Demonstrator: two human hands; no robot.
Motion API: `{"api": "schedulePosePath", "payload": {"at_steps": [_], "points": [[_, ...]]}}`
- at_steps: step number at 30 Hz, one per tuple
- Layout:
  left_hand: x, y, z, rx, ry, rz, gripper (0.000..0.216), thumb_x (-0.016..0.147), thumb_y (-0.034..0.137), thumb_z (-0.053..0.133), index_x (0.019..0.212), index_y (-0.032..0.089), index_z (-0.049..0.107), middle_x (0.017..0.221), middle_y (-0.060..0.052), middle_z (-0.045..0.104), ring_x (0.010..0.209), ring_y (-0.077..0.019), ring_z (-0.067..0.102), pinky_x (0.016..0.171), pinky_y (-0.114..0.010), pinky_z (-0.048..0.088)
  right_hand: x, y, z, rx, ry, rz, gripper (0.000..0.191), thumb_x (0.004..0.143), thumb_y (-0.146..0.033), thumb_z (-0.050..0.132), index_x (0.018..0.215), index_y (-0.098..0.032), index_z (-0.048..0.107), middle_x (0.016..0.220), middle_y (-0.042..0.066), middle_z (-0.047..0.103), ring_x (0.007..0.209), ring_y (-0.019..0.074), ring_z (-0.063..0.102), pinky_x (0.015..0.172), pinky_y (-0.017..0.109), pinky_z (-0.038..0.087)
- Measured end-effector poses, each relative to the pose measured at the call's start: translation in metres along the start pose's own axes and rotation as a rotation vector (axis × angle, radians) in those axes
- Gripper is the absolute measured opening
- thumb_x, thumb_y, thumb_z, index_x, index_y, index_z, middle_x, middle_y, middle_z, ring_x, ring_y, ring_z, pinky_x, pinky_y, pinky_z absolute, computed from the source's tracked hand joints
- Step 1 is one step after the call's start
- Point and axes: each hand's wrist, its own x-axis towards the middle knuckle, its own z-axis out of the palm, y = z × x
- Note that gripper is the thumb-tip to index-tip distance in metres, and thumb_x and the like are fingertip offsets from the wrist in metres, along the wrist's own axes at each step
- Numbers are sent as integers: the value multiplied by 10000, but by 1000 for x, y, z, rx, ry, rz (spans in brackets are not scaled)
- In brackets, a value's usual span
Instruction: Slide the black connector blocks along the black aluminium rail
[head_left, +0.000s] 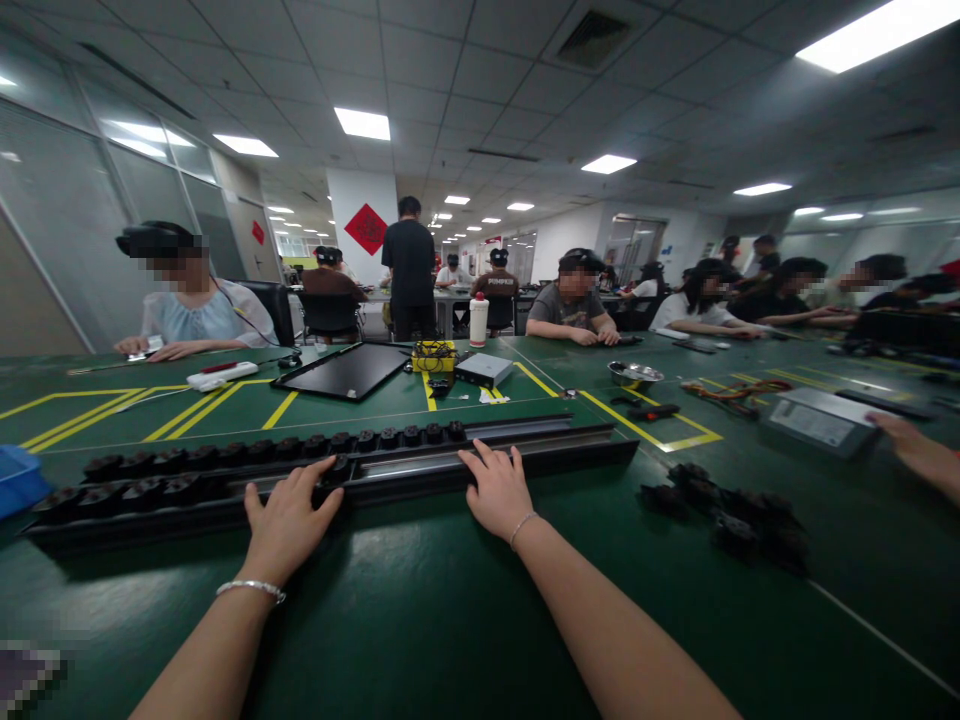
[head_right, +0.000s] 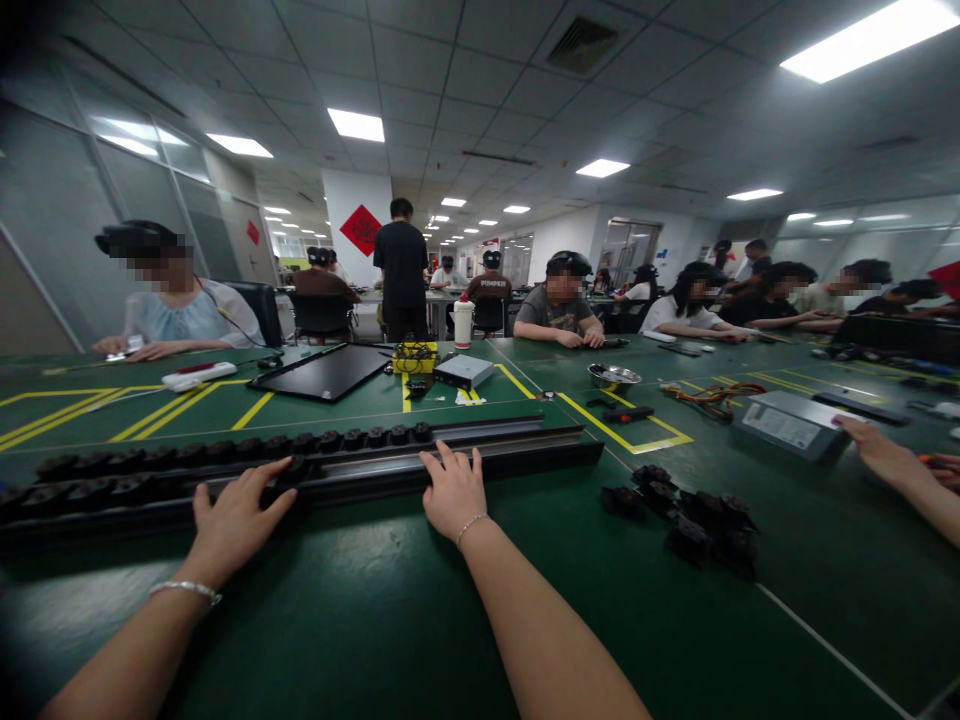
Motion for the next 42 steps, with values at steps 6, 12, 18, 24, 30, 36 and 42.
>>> {"api": "schedulePosePath", "payload": {"at_steps": [6, 12, 18, 24, 30, 36, 42], "points": [[1, -2, 2, 8, -11, 3, 479, 816, 446, 345, 1258, 292, 449, 1195, -75, 563, 1145, -285, 473, 1036, -623, 39, 0, 1, 1, 13, 4, -2, 524, 768, -252, 460, 1289, -304, 437, 1413, 19, 356, 1195, 220, 373, 1073, 471, 61], [1, -2, 1, 19, -13, 12, 481, 820, 434, 338, 1267, 284, 433, 1204, -78, 554, 1152, -286, 463, 1030, -626, 42, 0, 1, 1, 14, 13, -7, 519, 766, -250, 460, 1282, -303, 444, 1409, 20, 362, 1189, 221, 377, 1072, 468, 61], [-1, 0, 4, 60, 17, 3, 508, 803, 422, 358, 1276, 244, 407, 1234, -95, 537, 1153, -280, 463, 1037, -607, 52, 1, 2, 4, 16, 28, -8, 511, 764, -255, 465, 1272, -308, 453, 1402, 20, 372, 1179, 221, 385, 1069, 474, 55], [1, -3, 7, 97, 1, -29, 544, 787, 464, 364, 1269, 221, 425, 1159, -104, 596, 1150, -280, 472, 1060, -570, 45, 1, 3, 5, 15, 35, -9, 514, 761, -259, 469, 1272, -308, 455, 1402, 19, 372, 1178, 224, 386, 1070, 474, 56], [1, -5, 11, 127, 9, -9, 538, 797, 449, 344, 1272, 214, 435, 1328, -91, 483, 1183, -288, 440, 1053, -588, 52, 1, 2, 4, 27, 31, -14, 520, 761, -254, 466, 1278, -306, 448, 1404, 19, 369, 1179, 221, 386, 1070, 472, 59], [0, -6, 11, 148, -6, 35, 495, 807, 445, 329, 1229, 243, 491, 1387, -25, 419, 1192, -290, 425, 1041, -619, 47, 1, 2, 4, 34, 27, -9, 515, 762, -249, 462, 1274, -306, 453, 1402, 18, 372, 1178, 219, 385, 1070, 476, 59], [1, -6, 9, 135, -12, 33, 472, 809, 446, 329, 1209, 280, 516, 1377, -9, 434, 1196, -289, 426, 1043, -620, 41, 1, 2, 4, 12, 25, -8, 519, 764, -250, 464, 1279, -308, 446, 1404, 18, 368, 1174, 220, 388, 1069, 474, 63]]}}
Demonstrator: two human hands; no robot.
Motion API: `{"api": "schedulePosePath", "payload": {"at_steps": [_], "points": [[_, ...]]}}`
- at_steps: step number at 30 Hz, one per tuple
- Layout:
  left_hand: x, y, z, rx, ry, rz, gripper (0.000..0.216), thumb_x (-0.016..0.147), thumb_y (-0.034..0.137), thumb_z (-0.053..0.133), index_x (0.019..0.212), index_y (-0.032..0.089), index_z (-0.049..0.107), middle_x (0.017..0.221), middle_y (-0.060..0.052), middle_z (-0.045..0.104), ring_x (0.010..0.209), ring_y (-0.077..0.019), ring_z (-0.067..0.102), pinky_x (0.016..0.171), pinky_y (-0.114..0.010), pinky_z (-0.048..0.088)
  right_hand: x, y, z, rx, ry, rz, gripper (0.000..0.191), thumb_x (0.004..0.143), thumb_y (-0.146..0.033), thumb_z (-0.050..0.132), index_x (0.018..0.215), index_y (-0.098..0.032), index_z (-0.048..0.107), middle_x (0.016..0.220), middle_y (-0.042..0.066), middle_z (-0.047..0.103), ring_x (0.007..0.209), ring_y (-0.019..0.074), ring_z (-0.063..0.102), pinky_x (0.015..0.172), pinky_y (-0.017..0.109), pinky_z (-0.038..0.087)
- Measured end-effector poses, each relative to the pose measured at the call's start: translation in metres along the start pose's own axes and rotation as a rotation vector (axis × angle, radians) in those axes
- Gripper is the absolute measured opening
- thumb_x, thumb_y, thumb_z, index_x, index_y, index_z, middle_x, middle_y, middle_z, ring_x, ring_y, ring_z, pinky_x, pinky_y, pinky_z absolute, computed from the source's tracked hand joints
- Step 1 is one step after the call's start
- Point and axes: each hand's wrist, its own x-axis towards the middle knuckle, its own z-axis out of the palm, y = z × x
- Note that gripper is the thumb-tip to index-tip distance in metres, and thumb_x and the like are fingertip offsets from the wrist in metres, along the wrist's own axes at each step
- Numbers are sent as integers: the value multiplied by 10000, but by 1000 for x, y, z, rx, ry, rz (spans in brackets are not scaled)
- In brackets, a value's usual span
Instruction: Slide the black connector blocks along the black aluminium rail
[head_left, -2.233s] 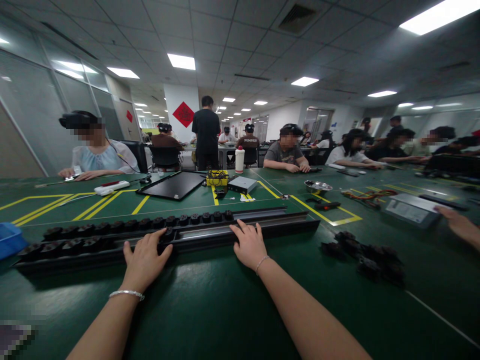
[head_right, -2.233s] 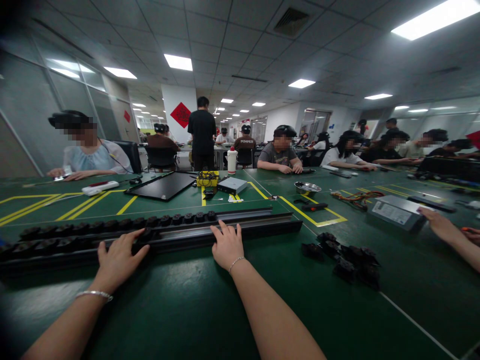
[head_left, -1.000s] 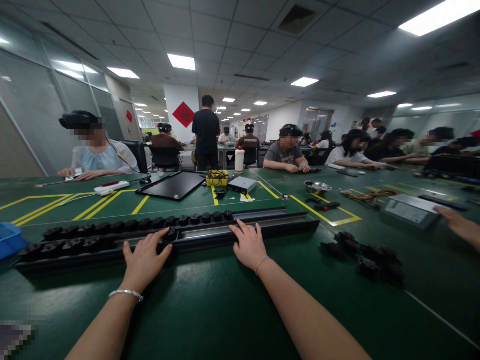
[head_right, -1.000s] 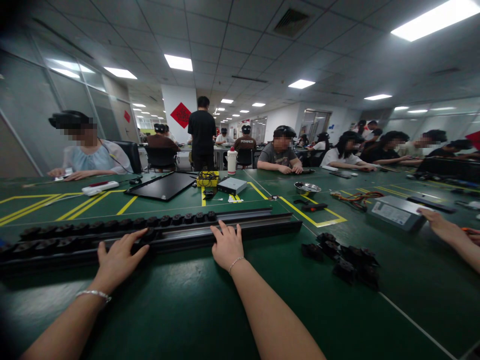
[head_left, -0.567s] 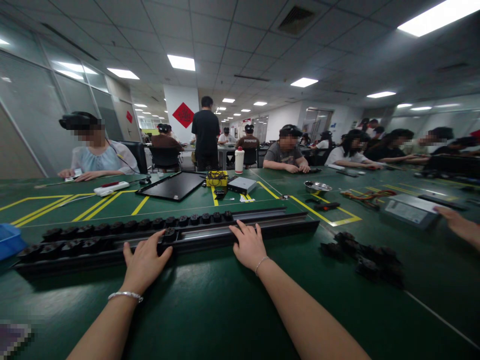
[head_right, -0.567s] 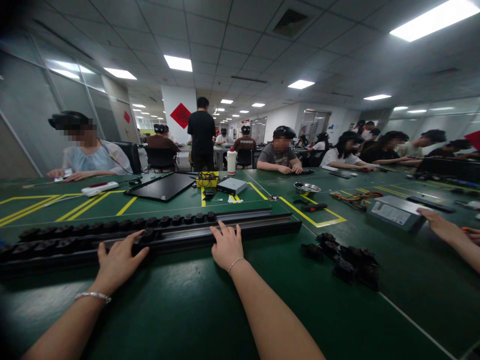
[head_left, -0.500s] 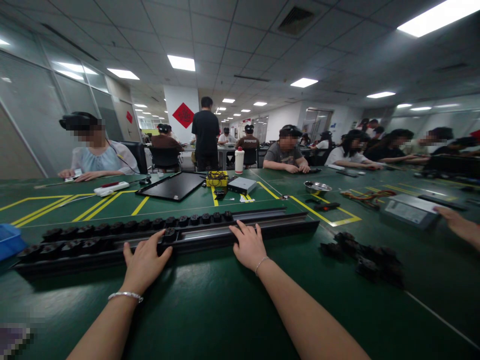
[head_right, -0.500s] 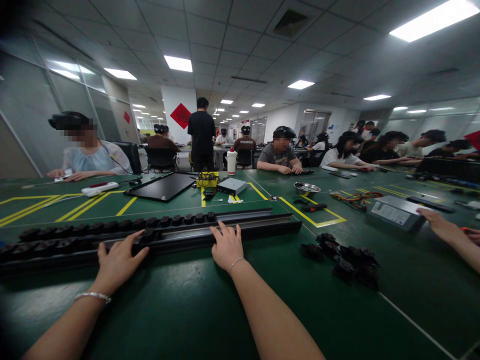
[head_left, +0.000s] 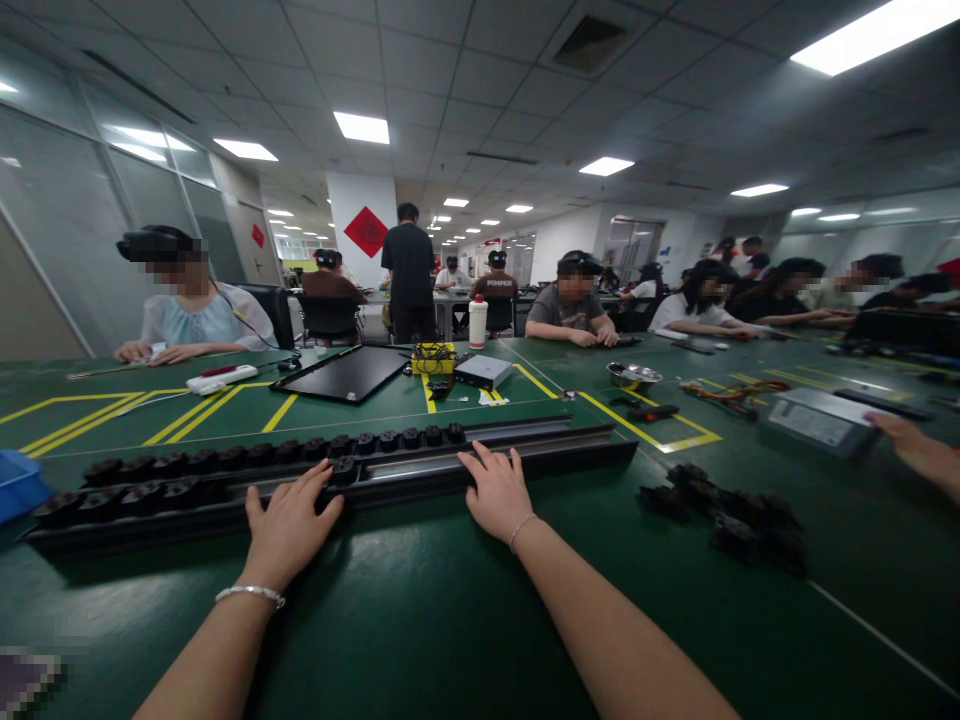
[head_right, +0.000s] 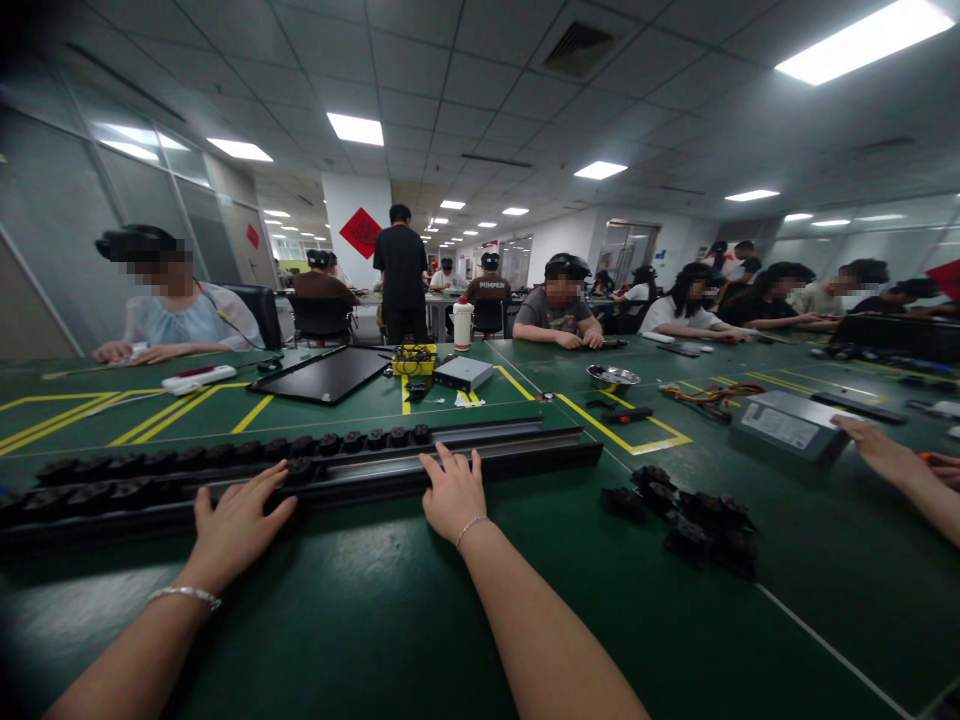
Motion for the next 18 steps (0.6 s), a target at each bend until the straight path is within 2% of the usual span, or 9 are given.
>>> {"api": "schedulePosePath", "payload": {"at_steps": [18], "points": [[0, 1, -1, 10, -12, 16, 479, 809, 455, 332, 1230, 312, 512, 1393, 3, 412, 1171, -298, 444, 1034, -637, 43, 0, 0, -1, -16, -13, 2, 520, 766, -267, 468, 1283, -310, 442, 1409, 13, 362, 1180, 221, 390, 1074, 462, 59]]}}
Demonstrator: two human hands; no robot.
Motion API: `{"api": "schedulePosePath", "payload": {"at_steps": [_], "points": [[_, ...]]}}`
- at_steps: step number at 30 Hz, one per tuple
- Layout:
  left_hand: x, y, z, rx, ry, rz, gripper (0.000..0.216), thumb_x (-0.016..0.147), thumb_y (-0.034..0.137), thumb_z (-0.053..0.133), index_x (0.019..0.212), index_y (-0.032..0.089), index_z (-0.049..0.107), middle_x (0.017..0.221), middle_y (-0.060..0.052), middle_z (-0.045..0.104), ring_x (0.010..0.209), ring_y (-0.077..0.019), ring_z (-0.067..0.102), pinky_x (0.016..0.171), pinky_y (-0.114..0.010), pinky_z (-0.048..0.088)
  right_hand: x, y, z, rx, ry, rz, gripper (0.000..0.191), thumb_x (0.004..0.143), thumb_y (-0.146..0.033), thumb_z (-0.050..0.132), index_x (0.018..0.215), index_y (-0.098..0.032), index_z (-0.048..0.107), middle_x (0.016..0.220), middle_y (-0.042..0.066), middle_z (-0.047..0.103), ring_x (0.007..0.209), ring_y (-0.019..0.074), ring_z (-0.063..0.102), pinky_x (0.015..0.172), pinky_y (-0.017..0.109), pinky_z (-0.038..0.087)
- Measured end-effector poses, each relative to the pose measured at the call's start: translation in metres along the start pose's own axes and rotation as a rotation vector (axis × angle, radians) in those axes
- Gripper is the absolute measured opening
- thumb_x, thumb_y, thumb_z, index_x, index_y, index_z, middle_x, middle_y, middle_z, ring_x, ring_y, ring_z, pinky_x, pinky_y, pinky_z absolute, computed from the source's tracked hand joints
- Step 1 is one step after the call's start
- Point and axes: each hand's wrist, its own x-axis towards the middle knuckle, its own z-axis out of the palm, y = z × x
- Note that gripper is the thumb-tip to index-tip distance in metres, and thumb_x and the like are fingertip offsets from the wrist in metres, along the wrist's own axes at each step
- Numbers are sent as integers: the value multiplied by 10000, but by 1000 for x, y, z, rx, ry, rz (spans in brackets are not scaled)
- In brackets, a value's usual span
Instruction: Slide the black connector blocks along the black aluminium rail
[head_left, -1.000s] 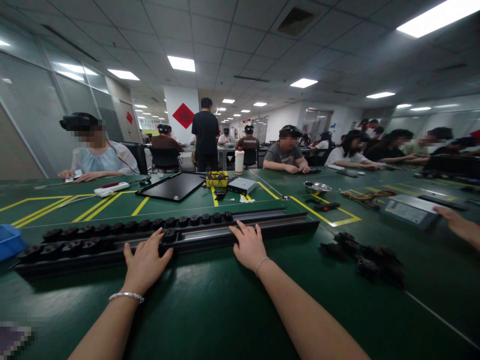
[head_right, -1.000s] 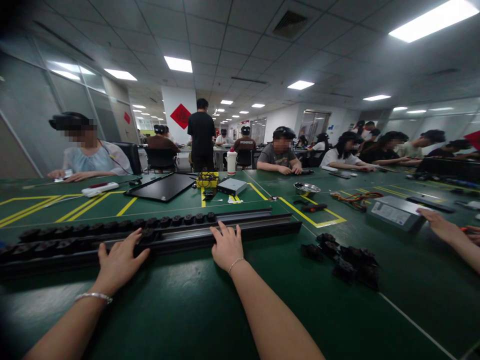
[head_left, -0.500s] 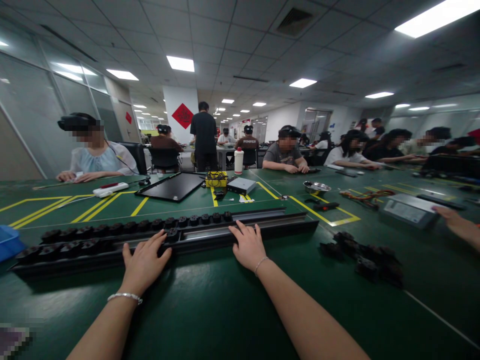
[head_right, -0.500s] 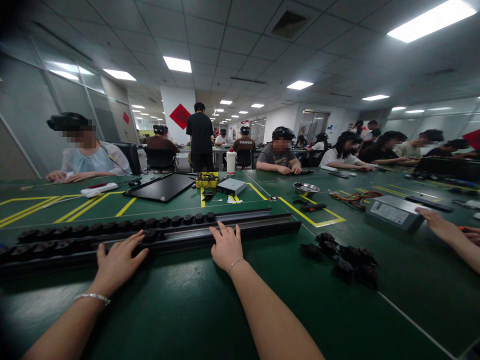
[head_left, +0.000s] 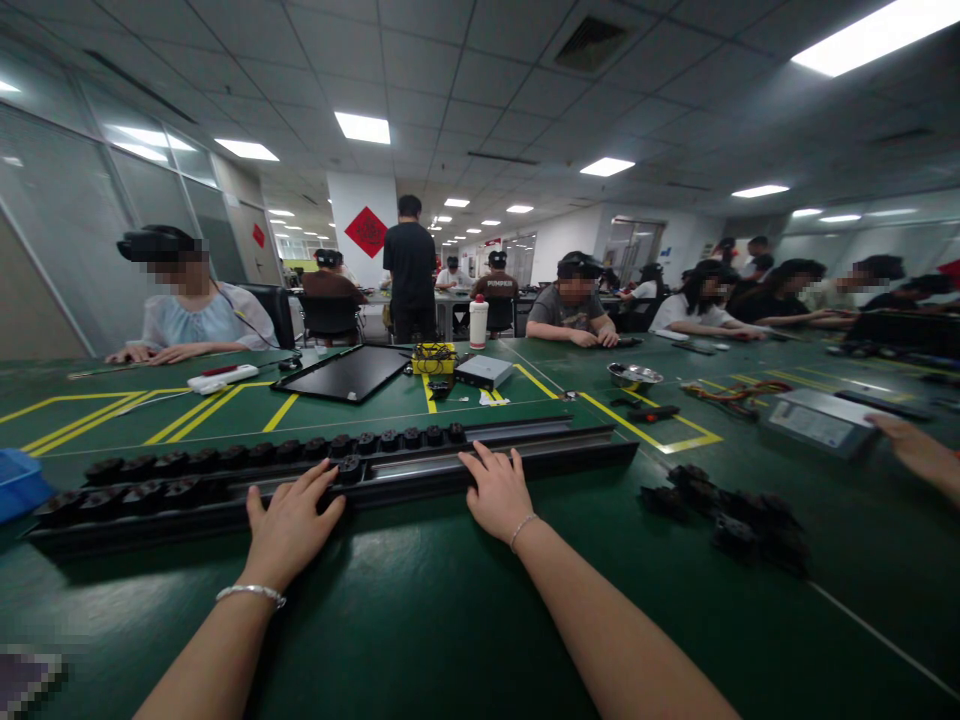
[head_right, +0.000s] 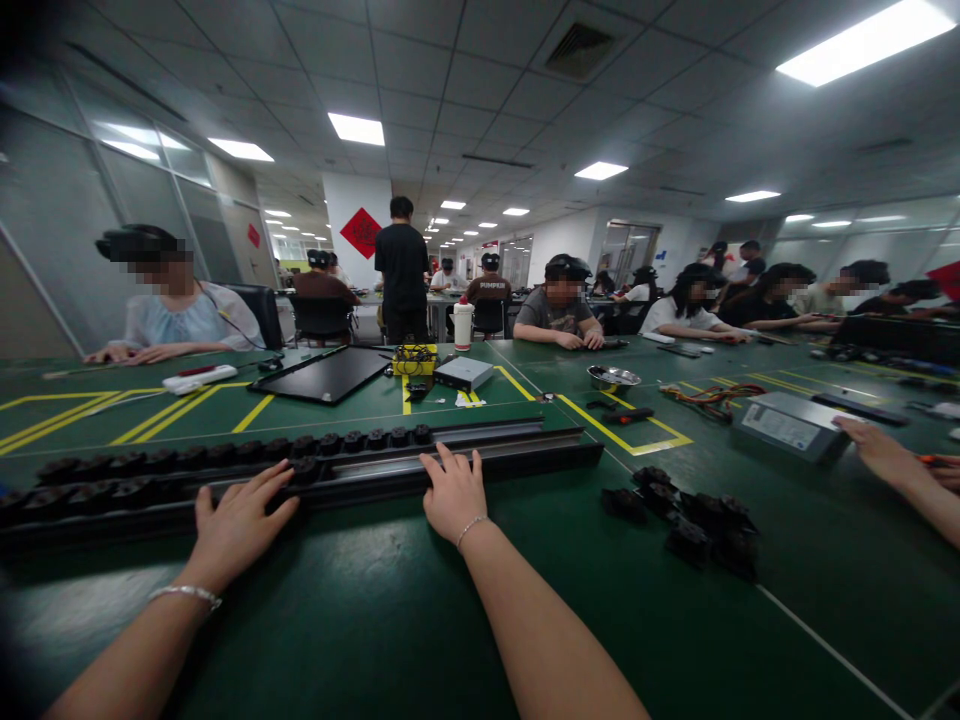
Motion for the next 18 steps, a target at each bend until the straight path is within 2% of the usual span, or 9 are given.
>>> {"api": "schedulePosePath", "payload": {"at_steps": [12, 18], "points": [[-1, 2, -2, 13, -7, 2, 479, 804, 454, 344, 1243, 333, 490, 1402, 0, 399, 1193, -304, 426, 1040, -625, 32, -1, -3, -5, -7, -32, 15, 527, 773, -263, 465, 1296, -312, 429, 1418, 11, 348, 1188, 225, 378, 1074, 467, 63], [-2, 4, -3, 10, -11, -6, 497, 800, 439, 353, 1255, 284, 476, 1396, -18, 407, 1193, -300, 420, 1029, -635, 54, -1, -1, -2, 4, -5, -1, 520, 769, -264, 466, 1286, -308, 440, 1410, 17, 361, 1181, 223, 386, 1071, 466, 60]]}}
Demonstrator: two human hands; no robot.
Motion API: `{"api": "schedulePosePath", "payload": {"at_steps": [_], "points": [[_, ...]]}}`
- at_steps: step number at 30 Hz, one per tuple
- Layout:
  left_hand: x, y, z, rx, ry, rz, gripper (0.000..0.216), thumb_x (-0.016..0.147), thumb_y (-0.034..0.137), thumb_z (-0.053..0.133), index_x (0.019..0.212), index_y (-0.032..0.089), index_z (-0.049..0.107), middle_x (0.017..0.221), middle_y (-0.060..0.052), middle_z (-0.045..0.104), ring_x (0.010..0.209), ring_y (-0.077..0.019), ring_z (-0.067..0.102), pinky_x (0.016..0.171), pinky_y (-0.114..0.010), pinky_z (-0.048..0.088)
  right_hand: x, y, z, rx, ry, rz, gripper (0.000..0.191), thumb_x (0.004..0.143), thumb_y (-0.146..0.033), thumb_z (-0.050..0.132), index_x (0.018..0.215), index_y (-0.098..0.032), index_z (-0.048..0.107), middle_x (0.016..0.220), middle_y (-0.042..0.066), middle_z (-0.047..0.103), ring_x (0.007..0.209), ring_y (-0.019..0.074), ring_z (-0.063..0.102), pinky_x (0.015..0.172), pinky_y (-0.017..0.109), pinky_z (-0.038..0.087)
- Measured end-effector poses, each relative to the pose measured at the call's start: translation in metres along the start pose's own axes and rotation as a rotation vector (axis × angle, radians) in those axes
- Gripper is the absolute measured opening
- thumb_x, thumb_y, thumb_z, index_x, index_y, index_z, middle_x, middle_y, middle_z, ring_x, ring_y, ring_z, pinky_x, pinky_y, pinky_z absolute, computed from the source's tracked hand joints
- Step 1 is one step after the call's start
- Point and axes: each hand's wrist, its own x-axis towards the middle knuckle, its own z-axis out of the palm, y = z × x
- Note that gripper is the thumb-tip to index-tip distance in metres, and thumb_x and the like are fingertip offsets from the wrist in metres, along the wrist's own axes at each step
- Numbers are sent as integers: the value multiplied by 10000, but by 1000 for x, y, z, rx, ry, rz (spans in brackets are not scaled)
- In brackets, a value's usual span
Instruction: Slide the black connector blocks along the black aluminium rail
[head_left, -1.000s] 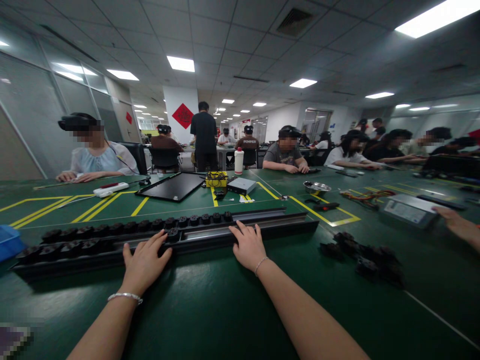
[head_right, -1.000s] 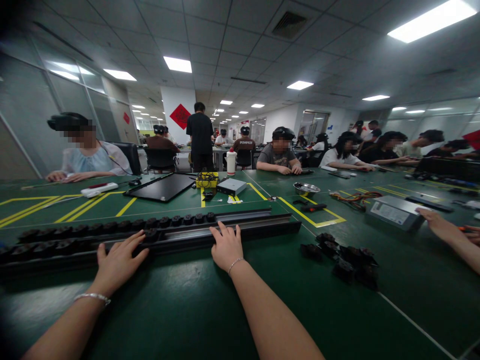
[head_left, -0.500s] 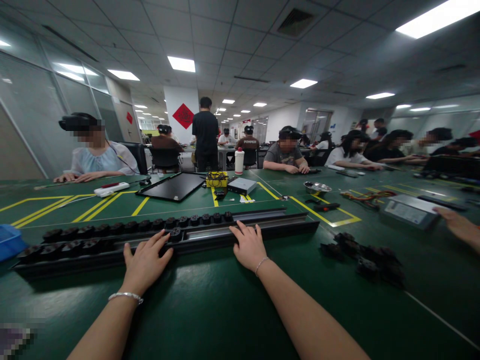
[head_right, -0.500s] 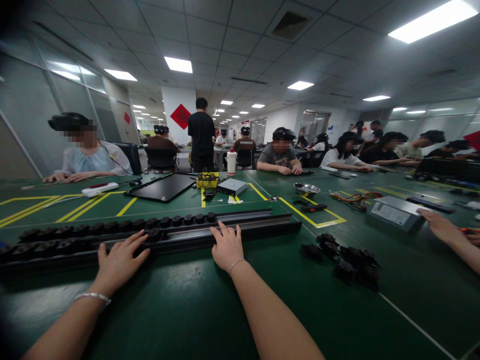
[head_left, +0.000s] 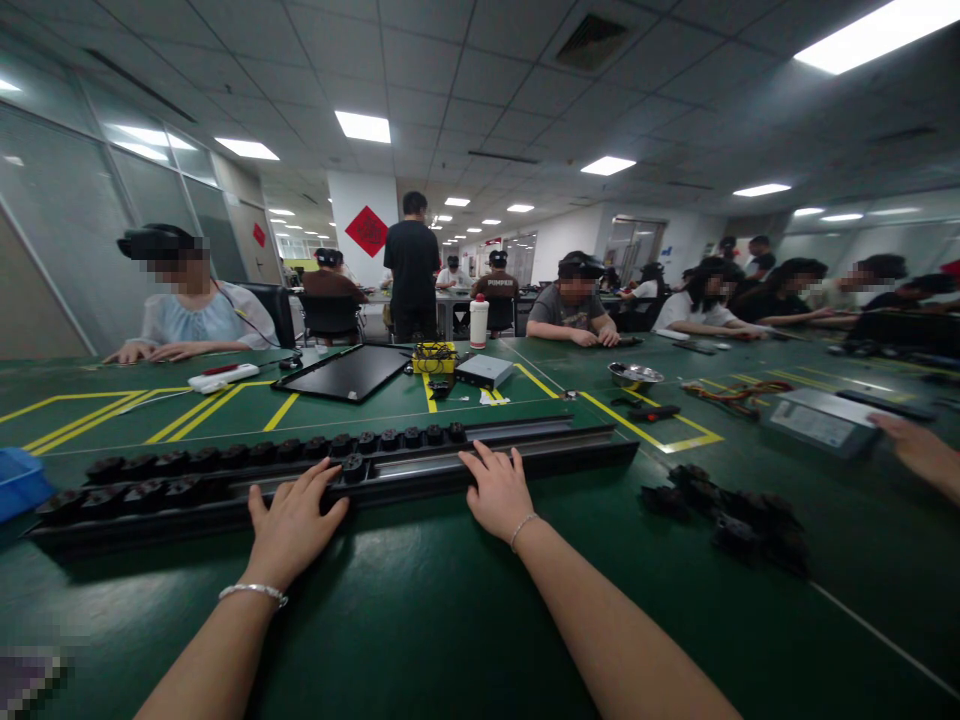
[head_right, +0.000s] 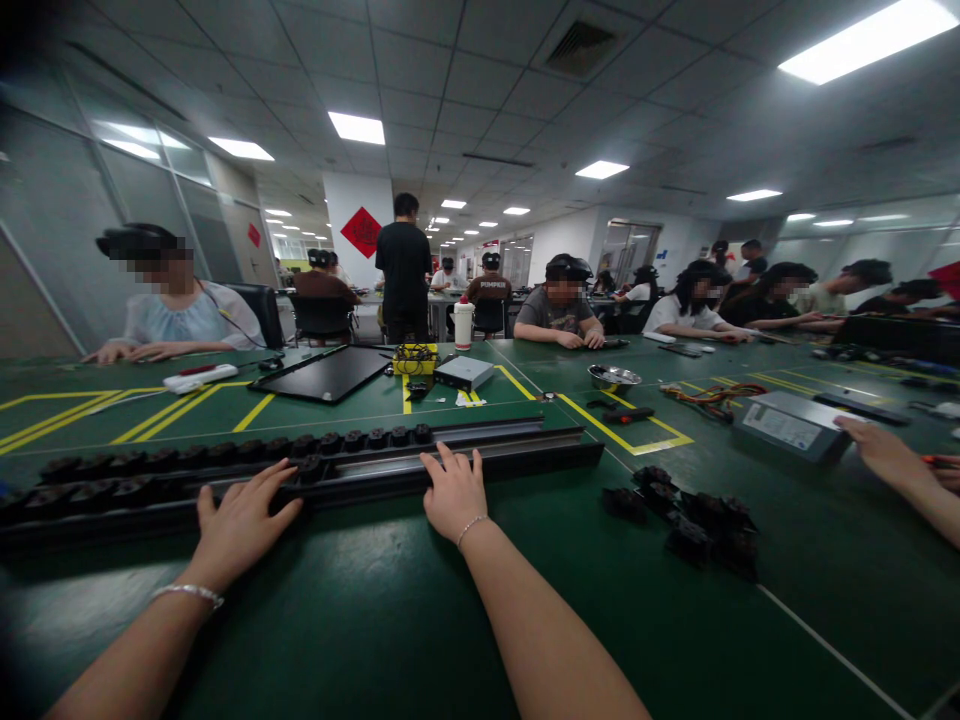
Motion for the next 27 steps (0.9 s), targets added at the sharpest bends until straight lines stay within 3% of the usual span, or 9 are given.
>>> {"api": "schedulePosePath", "payload": {"at_steps": [27], "points": [[0, 0, -2, 3, -9, 16, 467, 805, 428, 343, 1233, 326, 501, 1403, 0, 398, 1182, -302, 429, 1022, -649, 45, 0, 1, 2, -18, 6, -8, 524, 768, -264, 458, 1290, -308, 431, 1410, 16, 359, 1182, 218, 381, 1068, 466, 64]]}}
